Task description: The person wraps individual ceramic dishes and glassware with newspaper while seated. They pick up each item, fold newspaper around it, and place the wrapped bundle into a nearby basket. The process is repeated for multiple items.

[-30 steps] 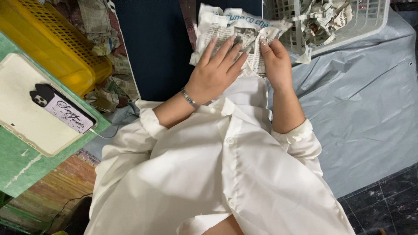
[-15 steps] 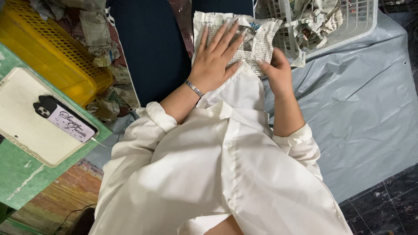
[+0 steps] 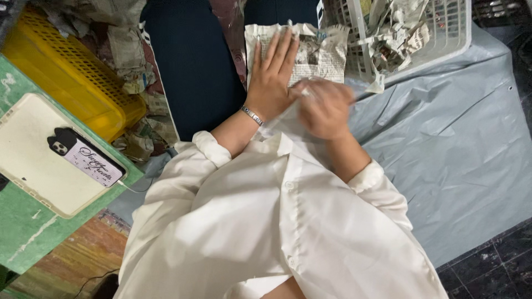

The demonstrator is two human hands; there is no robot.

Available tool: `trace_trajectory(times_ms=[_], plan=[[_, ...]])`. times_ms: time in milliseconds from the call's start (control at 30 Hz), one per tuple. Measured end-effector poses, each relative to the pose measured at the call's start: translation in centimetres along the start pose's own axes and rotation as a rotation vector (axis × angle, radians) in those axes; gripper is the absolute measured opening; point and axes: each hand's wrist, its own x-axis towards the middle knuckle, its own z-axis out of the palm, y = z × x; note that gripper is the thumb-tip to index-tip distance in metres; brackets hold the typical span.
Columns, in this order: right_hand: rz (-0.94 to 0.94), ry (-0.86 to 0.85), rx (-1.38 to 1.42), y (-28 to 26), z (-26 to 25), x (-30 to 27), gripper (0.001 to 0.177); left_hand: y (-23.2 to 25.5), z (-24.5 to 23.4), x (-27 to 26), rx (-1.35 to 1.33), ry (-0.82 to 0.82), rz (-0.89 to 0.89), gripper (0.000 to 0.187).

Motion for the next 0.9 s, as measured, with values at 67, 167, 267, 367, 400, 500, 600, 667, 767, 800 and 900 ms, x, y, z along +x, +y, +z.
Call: trace_trajectory(times_ms=[67,167,267,367,400,500,600,667,767,800,900], plan=[[0.084,-0.288,0.177,-0.4,1.1,1.1,0.036,-0.4,0.7,-0.3,0.008,0.012,-0.016,0.080],[0.331,-0.339,0.407,0.7,2.9,2.3,0.050,-0.9,1.3,-0.1,0.006,0.006,-0.050,0.084],[0.432,-0.310,0.547,1.6,3.8,1.8,0.058,-1.4,1.4,-0.2,-0.074,0.019,-0.057,0.094],[0.518,-0.329,0.398,3.1,4.9,0.9,0.053,-1.9,1.7,-0.8,-0.125,0.073,-0.007,0.100],[0.517,-0.293,0.464,3.9,5.4,0.7,0.053,-2.1,1.8,-0.9,-0.116,0.076,0.002,0.101],[0.525,-0.224,0.638,5.8,6.8,0.1,0.052,-2.3,2.1,-1.0,-0.106,0.091,0.007,0.100],[0.557,-0.229,0.733,6.6,7.8,-0.7,0.049,-2.8,2.6,-1.1,-0.072,0.119,-0.018,0.096],[0.554,-0.217,0.756,6.8,8.4,-1.0,0.049,-3.1,3.0,-1.1,-0.097,0.127,-0.075,0.095],[0.704,-0.214,0.748,7.0,8.8,-1.2,0.055,-3.6,3.8,-1.2,-0.199,0.120,-0.174,0.098],[0.748,-0.200,0.840,7.2,9.0,-1.2,0.055,-3.9,4.0,-1.2,-0.223,0.116,-0.183,0.099],[0.871,-0.202,0.978,7.6,9.2,-1.3,0.056,-4.4,4.3,-1.3,-0.257,0.105,-0.237,0.100]])
